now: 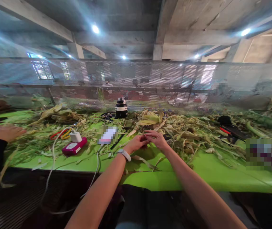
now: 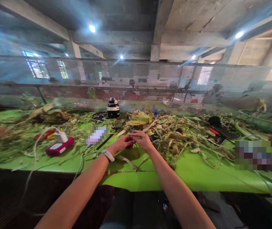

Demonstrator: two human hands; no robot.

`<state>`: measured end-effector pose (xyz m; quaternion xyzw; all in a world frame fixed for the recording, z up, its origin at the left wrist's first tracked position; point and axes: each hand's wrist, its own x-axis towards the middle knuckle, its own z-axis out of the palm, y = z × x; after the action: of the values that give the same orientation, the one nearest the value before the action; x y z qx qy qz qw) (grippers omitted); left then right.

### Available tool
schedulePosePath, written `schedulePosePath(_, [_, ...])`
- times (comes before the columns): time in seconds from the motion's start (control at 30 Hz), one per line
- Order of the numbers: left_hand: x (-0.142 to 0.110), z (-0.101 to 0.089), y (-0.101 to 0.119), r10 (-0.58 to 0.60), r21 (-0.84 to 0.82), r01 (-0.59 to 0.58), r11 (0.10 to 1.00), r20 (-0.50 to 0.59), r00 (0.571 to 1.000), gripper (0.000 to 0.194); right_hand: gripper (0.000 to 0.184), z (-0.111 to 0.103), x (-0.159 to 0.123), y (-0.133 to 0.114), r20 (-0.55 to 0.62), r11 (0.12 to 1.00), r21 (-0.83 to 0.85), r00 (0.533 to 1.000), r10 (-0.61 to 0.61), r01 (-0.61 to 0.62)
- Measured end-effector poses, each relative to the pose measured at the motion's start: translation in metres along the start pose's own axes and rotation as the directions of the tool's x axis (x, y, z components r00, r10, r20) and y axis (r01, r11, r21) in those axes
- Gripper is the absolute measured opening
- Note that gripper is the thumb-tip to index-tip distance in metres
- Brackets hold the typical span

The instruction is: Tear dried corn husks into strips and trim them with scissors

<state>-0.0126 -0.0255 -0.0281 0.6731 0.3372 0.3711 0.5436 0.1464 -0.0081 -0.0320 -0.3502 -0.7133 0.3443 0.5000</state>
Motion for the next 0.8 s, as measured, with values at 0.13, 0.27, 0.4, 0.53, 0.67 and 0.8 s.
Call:
schedulePosePath(0.13, [-0.001,0.002,0.003,-0.023,-0.024,0.023,0.999,0.02,1.0,0.033,0.026,0.002,0.003,0.007,-0.074,0.993,0.11,0.996,0.049,-0.041])
schedulePosePath(0.27, [-0.006,0.001,0.007,-0.042,-0.022,0.043,0.999,0.041,0.998,0.031,0.02,0.007,0.001,0.008,-0.1,0.986,0.071,0.982,0.16,-0.154])
schedulePosePath(0.4, [-0.011,0.0,0.009,-0.082,-0.034,0.086,0.996,0.096,0.992,0.034,0.017,0.013,-0.003,0.002,-0.159,0.988,0.033,0.975,0.155,-0.152])
schedulePosePath(0.53, [-0.011,0.0,0.009,-0.121,-0.094,0.136,0.986,0.15,0.981,0.039,0.021,0.015,-0.004,-0.004,-0.137,0.99,0.044,0.981,0.136,-0.131])
schedulePosePath(0.67, [-0.01,0.003,0.01,-0.117,-0.222,0.142,0.965,0.123,0.986,0.036,0.034,0.01,-0.001,-0.007,-0.102,0.98,0.133,0.981,0.164,-0.15])
schedulePosePath(0.8, [-0.007,0.003,0.012,-0.144,-0.343,0.141,0.929,0.018,0.989,0.041,0.048,0.001,0.003,-0.007,-0.239,0.971,0.196,0.953,0.185,-0.139])
